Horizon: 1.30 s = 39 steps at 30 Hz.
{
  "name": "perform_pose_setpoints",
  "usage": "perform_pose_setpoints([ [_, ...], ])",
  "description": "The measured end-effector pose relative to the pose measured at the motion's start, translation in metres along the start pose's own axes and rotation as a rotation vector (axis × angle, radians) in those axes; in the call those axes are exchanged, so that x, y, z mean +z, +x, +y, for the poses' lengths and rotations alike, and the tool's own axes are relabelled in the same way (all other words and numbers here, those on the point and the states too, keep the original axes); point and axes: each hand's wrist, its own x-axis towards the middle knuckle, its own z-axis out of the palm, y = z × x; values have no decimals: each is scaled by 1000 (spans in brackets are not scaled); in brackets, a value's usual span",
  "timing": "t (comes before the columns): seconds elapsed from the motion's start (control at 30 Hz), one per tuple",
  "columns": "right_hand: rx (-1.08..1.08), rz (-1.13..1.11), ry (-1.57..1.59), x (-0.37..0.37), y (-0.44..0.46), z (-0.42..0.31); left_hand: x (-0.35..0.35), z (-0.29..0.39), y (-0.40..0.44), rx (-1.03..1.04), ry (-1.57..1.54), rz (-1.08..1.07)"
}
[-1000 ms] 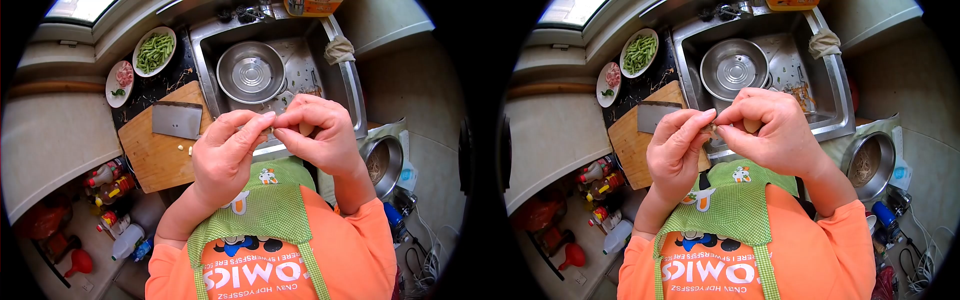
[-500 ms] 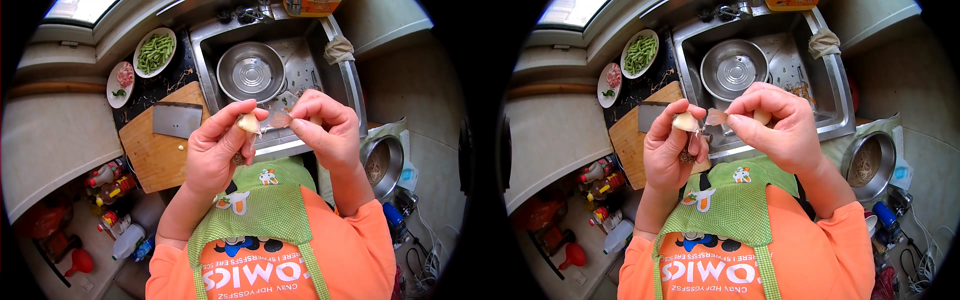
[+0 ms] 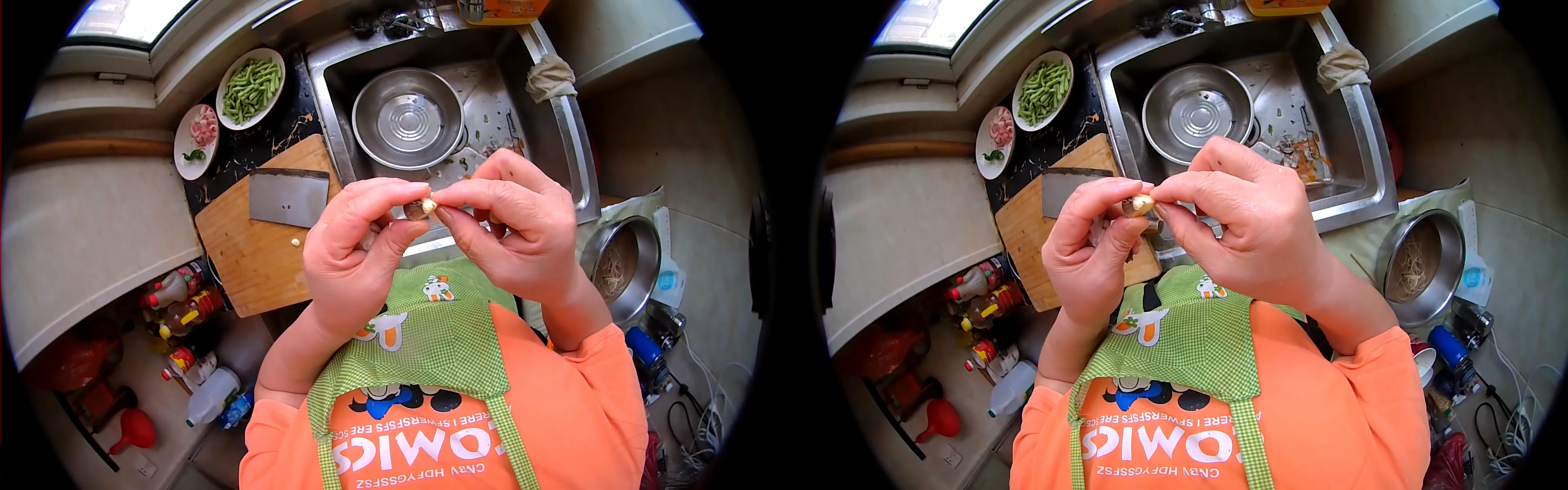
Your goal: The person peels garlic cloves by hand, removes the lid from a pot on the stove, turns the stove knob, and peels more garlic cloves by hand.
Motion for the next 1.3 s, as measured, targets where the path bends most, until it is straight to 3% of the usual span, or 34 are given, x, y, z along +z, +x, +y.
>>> perform_pose_setpoints([
  [0.27, -17, 10, -64, 4, -1, -2, -2, 0, -2, 57, 63, -39],
  [0.37, -48, 47, -47, 4, -3, -6, -2, 0, -4, -128, -171, -80],
  [0.43, 70, 34, 27, -1, -5, -10, -1, 2, -4, -302, -484, -51],
  [0.6, 115, -9, 195, 0, -3, 6, 0, -3, -2, -102, -413, -17],
  [0.67, 204, -92, 290, 0, -4, 5, -1, -5, 0, 112, -159, -48],
  [0.83, 361, -107, 423, -2, -3, 0, -6, -3, 3, 255, 132, -64],
  [0.9, 421, -127, 448, -4, -3, -1, -11, -6, 6, 464, 343, -119],
  [1.03, 431, -100, 402, 2, -6, -2, -9, -4, 5, 531, 404, -102],
  [1.23, 510, -88, 469, 5, -11, -2, -8, -5, -2, 435, 314, -151],
  [1.3, 531, -86, 498, 3, -11, -4, -3, -7, -11, -92, -389, -112],
])
